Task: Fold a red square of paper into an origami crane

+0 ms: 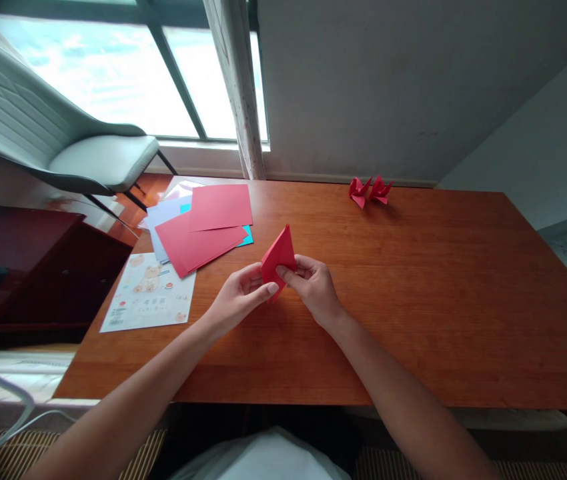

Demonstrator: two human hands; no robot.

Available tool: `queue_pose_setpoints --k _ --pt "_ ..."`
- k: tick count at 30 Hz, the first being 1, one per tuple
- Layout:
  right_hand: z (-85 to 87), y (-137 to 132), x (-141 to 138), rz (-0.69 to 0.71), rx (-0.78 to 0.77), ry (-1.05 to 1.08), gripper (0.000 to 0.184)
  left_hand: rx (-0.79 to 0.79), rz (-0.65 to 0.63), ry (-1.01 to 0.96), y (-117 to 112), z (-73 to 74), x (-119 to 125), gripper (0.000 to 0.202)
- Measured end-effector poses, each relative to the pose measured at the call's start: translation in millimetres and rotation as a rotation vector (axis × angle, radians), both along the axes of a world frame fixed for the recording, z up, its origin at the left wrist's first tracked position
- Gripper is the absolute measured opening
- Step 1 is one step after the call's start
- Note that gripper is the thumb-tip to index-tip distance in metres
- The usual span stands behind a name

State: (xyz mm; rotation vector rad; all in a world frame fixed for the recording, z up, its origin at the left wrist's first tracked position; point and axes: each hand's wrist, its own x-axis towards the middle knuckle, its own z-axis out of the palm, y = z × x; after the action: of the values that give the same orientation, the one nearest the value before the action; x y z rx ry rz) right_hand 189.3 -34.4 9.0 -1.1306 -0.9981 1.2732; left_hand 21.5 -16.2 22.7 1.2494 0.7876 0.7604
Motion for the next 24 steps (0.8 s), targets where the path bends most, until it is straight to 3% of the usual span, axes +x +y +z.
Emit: queue_pose_setpoints --k 4,10,13,18,24 --pt "-1.2 -2 -3 0.069 0.043 -0.005 0.021 0.04 0.098 -0.009 0 -5.3 1 0.032" --pt "6.0 -3 6 0.169 0.086 -0.048 0.022 0.493 0.14 0.321 -3 0.7 -3 0.021" --pt "10.3 -4 11 0.191 0.133 -0.115 0.016 0.636 0.159 0.354 -5 3.0 -4 0.017" --pt "16.4 -5 18 0.217 0.228 -0.179 0.008 0.692 0.103 0.332 -6 0.7 -5 0.015" --pt "20.4 -3 23 0.153 0.301 -0.159 0.005 0.674 0.053 0.346 -6 1.4 -4 0.024"
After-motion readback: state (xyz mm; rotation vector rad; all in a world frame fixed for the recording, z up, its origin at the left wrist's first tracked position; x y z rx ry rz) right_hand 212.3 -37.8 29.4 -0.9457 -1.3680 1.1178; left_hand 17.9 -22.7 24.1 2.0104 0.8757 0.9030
